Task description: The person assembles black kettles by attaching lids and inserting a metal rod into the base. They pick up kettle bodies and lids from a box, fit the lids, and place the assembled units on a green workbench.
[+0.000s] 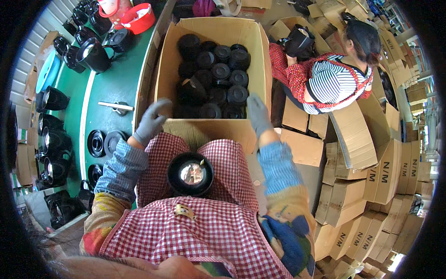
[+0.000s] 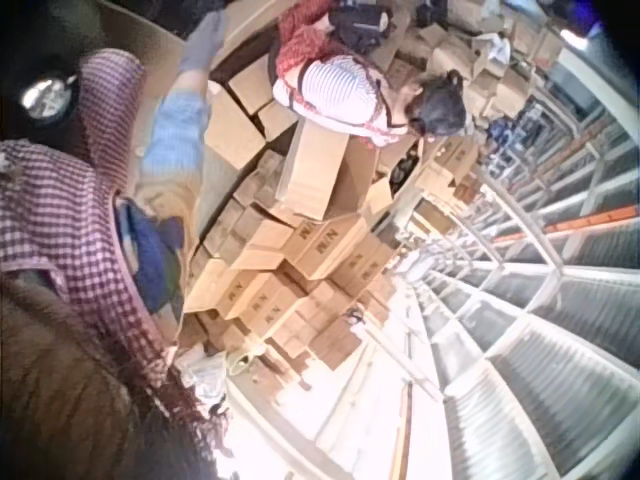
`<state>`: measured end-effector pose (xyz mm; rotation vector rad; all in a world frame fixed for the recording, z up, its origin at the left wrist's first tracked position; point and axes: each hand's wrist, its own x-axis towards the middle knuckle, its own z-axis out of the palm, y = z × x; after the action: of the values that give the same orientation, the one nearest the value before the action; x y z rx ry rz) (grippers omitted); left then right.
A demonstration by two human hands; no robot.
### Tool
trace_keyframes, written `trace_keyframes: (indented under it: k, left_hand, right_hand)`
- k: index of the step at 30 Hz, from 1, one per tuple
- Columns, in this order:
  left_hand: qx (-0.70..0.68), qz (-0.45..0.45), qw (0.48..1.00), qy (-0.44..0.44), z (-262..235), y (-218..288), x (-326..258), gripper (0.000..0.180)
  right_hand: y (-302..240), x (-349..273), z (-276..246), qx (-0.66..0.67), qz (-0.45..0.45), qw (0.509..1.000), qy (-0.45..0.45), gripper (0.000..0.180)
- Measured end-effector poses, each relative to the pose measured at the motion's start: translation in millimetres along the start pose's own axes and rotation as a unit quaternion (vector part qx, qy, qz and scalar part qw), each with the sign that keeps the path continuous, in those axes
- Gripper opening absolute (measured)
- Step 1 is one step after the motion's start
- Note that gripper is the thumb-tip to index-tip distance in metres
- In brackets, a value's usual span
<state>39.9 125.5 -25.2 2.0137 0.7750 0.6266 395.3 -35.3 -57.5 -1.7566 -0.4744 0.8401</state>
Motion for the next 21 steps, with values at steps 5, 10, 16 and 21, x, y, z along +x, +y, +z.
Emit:
trace_keyframes:
  k: [5, 10, 16, 21]
  left_hand:
    - [0.353, -0.175, 0.912, 0.114, 25, -118, 44, 0.079]
    - [0.209, -0.165, 0.959, 0.094, 32, -129, 34, 0.081]
    - [0.217, -0.176, 0.958, 0.058, 26, -119, 42, 0.080]
    - [0.213, -0.150, 0.964, 0.047, 28, -117, 48, 0.064]
  right_hand:
    - [38, 165, 36, 0.263, 0.314, 0.904, 0.120, 0.084]
    - [102, 227, 81, 0.259, 0.346, 0.889, 0.148, 0.081]
    - [155, 250, 87, 0.210, 0.358, 0.899, 0.138, 0.079]
    - [168, 264, 93, 0.153, 0.360, 0.915, 0.102, 0.077]
